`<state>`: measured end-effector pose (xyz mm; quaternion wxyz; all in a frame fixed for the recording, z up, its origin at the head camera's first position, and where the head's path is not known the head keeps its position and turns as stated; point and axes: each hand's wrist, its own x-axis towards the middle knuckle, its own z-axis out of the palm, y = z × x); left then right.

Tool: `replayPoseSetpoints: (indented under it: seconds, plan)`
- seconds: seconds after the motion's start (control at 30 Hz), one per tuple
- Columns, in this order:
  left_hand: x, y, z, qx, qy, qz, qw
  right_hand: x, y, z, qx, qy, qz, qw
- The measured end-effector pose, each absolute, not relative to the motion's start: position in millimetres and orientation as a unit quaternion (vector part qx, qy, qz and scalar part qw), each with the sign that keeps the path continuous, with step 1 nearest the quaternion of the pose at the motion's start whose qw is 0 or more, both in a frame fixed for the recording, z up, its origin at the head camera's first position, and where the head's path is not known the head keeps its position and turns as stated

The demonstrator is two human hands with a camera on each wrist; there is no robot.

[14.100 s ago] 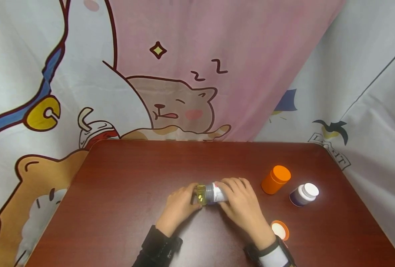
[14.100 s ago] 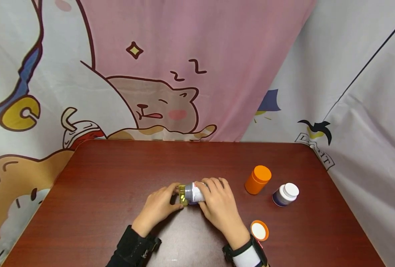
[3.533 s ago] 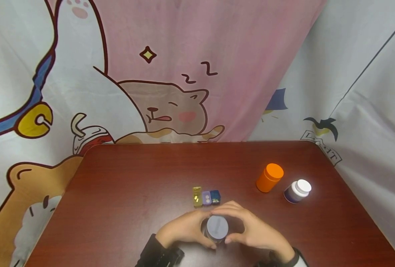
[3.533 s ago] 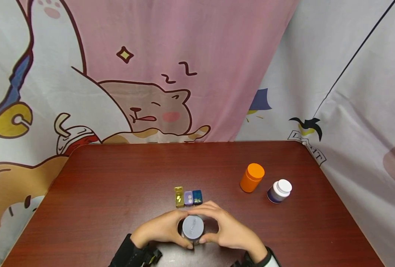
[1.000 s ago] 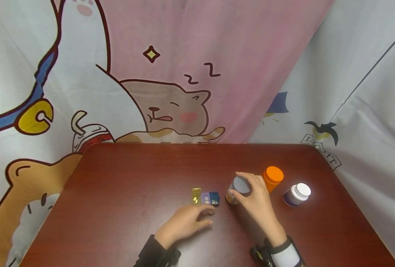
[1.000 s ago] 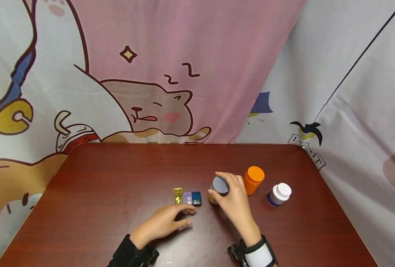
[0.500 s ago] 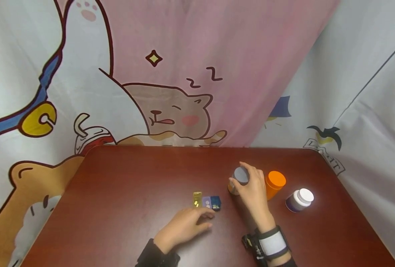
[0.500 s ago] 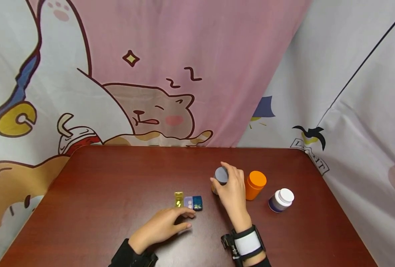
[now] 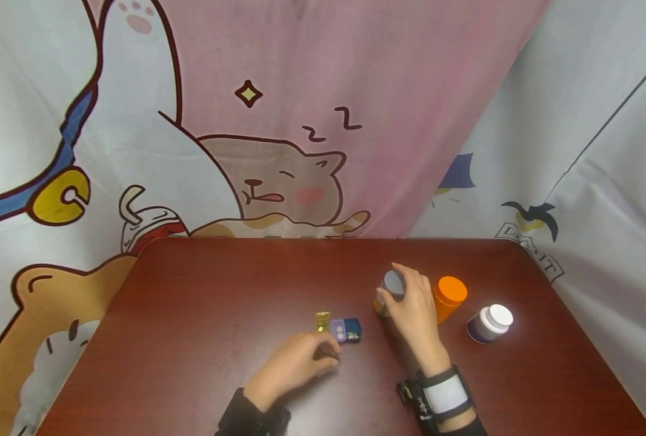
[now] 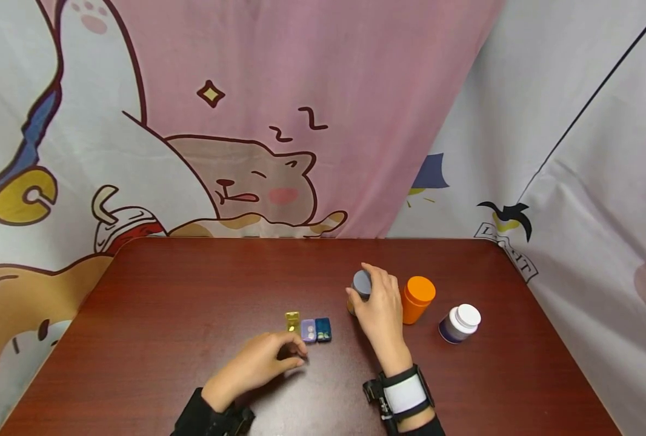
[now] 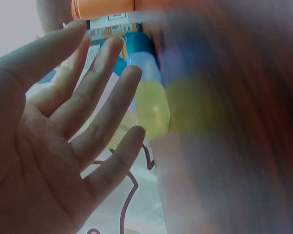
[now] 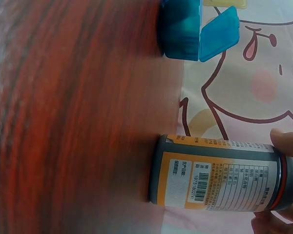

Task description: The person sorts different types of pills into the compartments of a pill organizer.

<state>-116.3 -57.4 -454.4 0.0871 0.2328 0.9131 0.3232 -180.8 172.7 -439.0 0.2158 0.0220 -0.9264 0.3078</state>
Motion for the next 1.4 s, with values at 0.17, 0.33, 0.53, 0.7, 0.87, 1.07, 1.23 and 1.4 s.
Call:
replayPoseSetpoints:
  seconds: [0.17,0.33,0.53,0.7,0.87,1.07,1.23,1.4]
  plan:
    - [-119,-66,-457,0.187,0.932,0.306,0.053,-178,173,-436,0.031,-0.929,0.293,0.223]
    - [-121,-72,-460,0.131,0.952,0.275,0.017,-172,170,-431,0.037,-0.923,0.290,0.250]
    - [-123,-70,-465,0.086,0.958,0.274,-0.001,-159,153,-423,0.089,-0.916,0.277,0.276]
    - [-123,-63,-470,0.094,0.954,0.285,-0.005,-148,131,-423,0.161,-0.921,0.261,0.239]
    - [-123,-60,-473,0.120,0.951,0.286,-0.011,-142,116,-434,0.238,-0.931,0.214,0.174]
    - [-122,-61,-473,0.137,0.951,0.276,-0.014,-139,114,-442,0.291,-0.928,0.197,0.126]
    - [-123,-61,-474,0.135,0.950,0.280,-0.019,-135,112,-438,0.318,-0.920,0.196,0.118]
    - [-125,-62,-475,0.131,0.953,0.270,-0.036,-131,110,-438,0.332,-0.917,0.187,0.120]
